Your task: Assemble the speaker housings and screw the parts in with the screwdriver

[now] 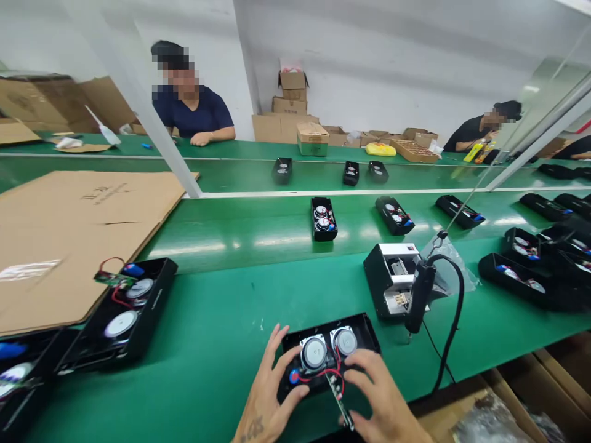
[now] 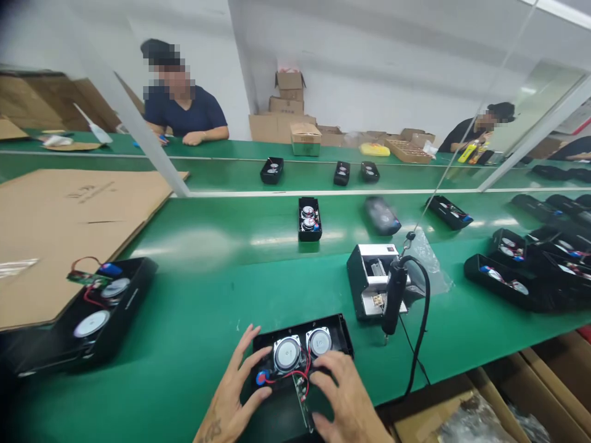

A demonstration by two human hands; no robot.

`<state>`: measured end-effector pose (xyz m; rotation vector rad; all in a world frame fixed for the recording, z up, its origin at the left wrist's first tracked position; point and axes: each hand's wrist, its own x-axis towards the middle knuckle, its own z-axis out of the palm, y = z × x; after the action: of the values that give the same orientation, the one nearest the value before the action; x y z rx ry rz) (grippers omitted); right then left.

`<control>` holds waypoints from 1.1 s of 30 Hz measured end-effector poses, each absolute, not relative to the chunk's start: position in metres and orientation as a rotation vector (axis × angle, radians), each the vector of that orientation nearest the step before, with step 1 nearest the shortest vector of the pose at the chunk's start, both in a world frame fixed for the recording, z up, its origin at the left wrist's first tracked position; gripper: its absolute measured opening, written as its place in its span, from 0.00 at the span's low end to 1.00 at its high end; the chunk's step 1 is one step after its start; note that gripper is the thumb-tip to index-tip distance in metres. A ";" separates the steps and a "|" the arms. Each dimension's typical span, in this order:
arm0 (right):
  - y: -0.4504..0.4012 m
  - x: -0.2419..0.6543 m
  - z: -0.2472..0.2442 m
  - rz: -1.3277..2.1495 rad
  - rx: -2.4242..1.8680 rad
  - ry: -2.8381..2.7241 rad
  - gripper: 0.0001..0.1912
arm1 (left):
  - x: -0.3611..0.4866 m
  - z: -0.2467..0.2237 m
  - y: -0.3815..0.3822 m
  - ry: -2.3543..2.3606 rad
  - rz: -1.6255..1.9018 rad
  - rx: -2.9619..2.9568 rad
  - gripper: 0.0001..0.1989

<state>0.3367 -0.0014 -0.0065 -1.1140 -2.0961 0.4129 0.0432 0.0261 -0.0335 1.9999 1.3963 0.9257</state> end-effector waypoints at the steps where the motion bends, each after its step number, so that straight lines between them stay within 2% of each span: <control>1: -0.002 0.323 -0.009 0.407 -1.052 -2.036 0.20 | 0.042 -0.030 0.029 1.360 0.928 2.062 0.23; 4: 0.005 0.295 -0.013 0.419 -1.022 -1.792 0.09 | 0.043 -0.021 0.038 1.258 0.957 2.179 0.16; 7: 0.020 0.293 -0.009 0.477 -1.284 -1.493 0.03 | 0.049 -0.016 0.047 1.201 1.019 2.194 0.12; 10: 0.038 0.306 0.004 0.601 -1.399 -1.389 0.08 | 0.058 -0.016 0.054 1.183 1.077 2.198 0.12; 13: 0.051 0.320 0.021 0.688 -1.130 -1.746 0.05 | 0.064 -0.016 0.056 1.176 1.104 2.298 0.18; 15: 0.054 0.326 0.031 0.657 -0.980 -2.049 0.11 | 0.066 -0.012 0.054 1.207 1.067 2.350 0.21; 19: 0.052 0.326 0.040 0.560 -1.017 -2.396 0.19 | 0.062 0.004 0.043 1.228 0.817 2.405 0.17; 23: 0.050 0.314 0.037 0.533 -1.044 -2.551 0.19 | 0.063 0.007 0.039 1.208 0.558 2.553 0.25; 26: 0.053 0.308 0.033 0.531 -1.044 -2.628 0.19 | 0.068 -0.001 0.040 1.226 0.497 2.638 0.29; 28: 0.055 0.307 0.032 0.557 -1.035 -2.657 0.19 | 0.071 -0.006 0.040 1.244 0.494 2.655 0.26; 33: 0.056 0.312 0.033 0.704 -1.045 -2.614 0.22 | 0.074 -0.008 0.040 1.217 0.478 2.740 0.11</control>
<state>0.3121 0.0556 0.0328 -1.0448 -2.6143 0.7039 0.0745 0.0396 -0.0085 2.7402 1.2173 0.4776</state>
